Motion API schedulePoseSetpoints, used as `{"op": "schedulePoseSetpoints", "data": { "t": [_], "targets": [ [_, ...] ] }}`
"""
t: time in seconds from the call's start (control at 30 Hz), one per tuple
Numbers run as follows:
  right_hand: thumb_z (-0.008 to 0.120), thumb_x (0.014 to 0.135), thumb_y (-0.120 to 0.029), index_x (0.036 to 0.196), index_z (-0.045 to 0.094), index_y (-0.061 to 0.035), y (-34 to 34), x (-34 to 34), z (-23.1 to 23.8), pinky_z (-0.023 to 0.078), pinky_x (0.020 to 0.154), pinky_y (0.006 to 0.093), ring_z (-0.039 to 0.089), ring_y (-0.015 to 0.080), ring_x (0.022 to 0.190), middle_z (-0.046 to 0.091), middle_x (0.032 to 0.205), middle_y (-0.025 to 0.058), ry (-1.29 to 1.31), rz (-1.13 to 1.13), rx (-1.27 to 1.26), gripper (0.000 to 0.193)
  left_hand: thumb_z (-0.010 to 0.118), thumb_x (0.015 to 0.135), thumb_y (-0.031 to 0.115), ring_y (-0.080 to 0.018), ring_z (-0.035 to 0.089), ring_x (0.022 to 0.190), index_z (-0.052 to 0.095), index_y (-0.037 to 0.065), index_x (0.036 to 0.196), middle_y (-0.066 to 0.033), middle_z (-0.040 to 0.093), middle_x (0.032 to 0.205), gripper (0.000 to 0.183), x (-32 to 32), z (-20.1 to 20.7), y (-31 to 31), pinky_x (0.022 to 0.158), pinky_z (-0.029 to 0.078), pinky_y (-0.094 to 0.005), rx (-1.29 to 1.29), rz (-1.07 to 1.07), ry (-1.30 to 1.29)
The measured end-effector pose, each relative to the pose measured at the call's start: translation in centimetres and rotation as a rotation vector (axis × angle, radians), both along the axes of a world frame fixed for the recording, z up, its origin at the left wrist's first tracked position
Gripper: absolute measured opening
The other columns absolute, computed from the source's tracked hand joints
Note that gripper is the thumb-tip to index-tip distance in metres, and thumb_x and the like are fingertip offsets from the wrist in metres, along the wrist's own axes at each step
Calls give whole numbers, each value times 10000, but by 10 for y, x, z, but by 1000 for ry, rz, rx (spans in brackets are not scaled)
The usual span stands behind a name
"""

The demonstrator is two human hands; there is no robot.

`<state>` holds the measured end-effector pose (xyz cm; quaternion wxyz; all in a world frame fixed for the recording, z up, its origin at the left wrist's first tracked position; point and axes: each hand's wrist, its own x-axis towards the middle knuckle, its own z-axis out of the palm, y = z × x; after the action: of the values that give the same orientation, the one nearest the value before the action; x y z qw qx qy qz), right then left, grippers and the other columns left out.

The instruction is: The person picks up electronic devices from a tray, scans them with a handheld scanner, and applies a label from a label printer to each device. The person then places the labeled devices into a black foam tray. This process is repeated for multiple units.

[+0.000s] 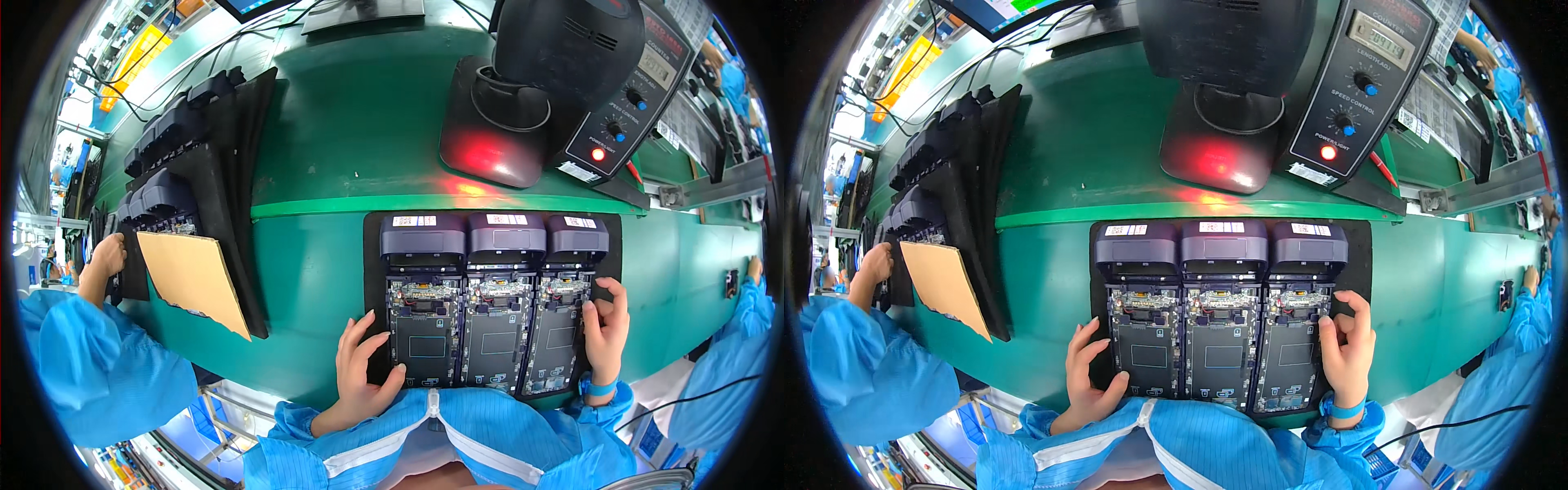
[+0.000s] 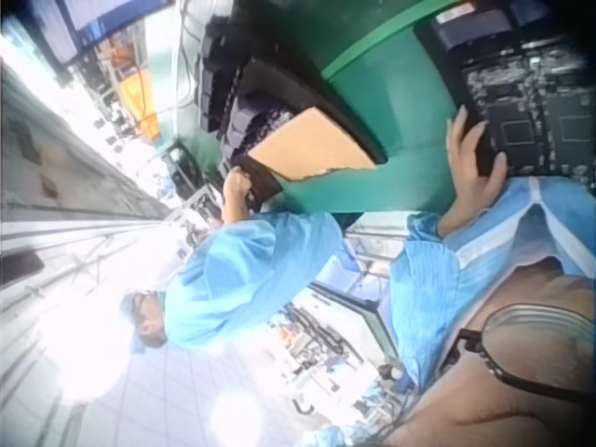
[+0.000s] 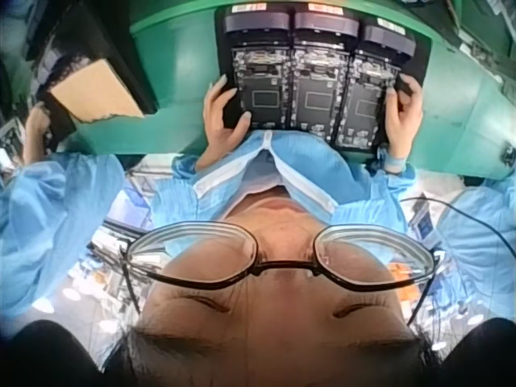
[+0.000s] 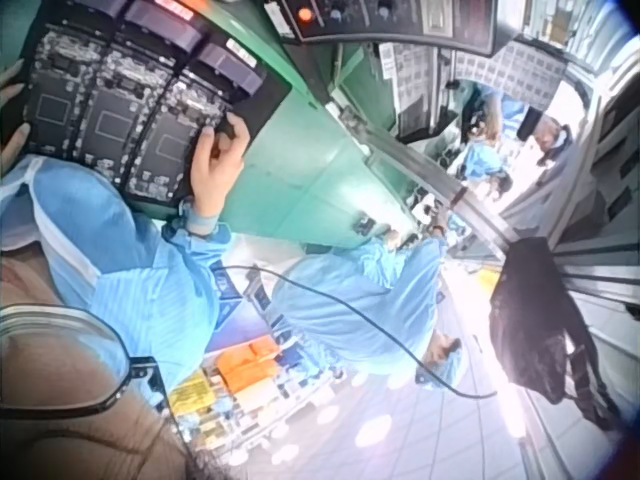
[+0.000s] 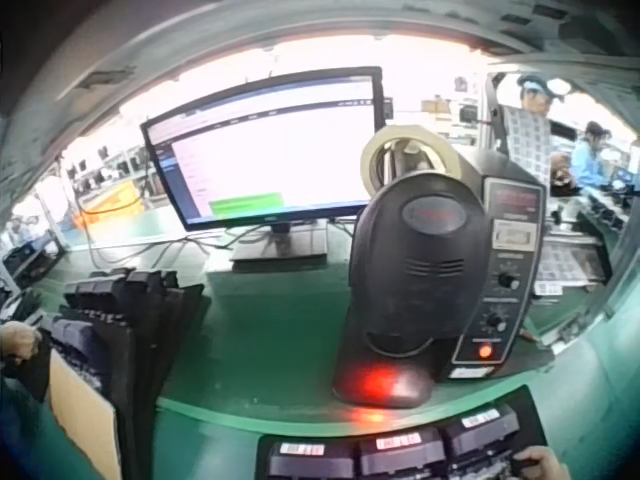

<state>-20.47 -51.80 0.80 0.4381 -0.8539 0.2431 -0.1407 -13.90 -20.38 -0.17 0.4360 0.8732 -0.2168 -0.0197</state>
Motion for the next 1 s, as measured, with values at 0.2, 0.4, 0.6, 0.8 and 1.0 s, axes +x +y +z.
{"op": "schedulePoseSetpoints", "data": {
  "t": [0.2, 0.4, 0.6, 0.8, 1.0],
  "targets": [
    [538, 753, 23, 1047, 456, -26, 0, 1, 2, 236, 400, 221, 325, 54, 407, 389, 455, -6, -2, -2, 3, 309, 653, 613, 122, -367, 419, 1105, 516, 3, 1003, -217, 436, 1198, 431, 1, 1, -1, 970, 253, -498, 23, -19, -6],
    [538, 754, 21, 1043, 459, -30, 0, 2, 2, 236, 401, 221, 324, 52, 409, 387, 454, -8, 18, -6, -1, 304, 651, 613, 123, -349, 436, 1095, 527, 9, 987, -213, 456, 1181, 409, 2, 2, -3, 967, 257, -496, 24, -17, -11],
    [537, 753, 22, 1041, 460, -35, 0, 3, 3, 238, 401, 220, 323, 52, 411, 385, 454, -9, 22, -1, -19, 303, 648, 623, 120, -338, 445, 1095, 546, 23, 970, -216, 465, 1179, 374, 1, 3, -2, 972, 250, -492, 30, -18, -23],
    [539, 749, 23, 1040, 460, -36, 1, 3, 4, 236, 397, 222, 322, 52, 406, 385, 453, -9, 17, 1, -5, 308, 630, 610, 89, -350, 446, 1097, 580, 28, 920, -221, 492, 1152, 320, 1, 3, -4, 988, 230, -490, 16, -17, -16],
    [561, 742, 4, 1021, 463, -30, -3, 2, 3, 237, 395, 215, 324, 49, 403, 390, 452, -8, 2, 46, -24, 297, 598, 626, 34, -316, 436, 1110, 678, 121, 848, -102, 585, 1076, 251, -2, -6, 5, 1002, 192, -477, -23, -175, -79]
  ]
}}
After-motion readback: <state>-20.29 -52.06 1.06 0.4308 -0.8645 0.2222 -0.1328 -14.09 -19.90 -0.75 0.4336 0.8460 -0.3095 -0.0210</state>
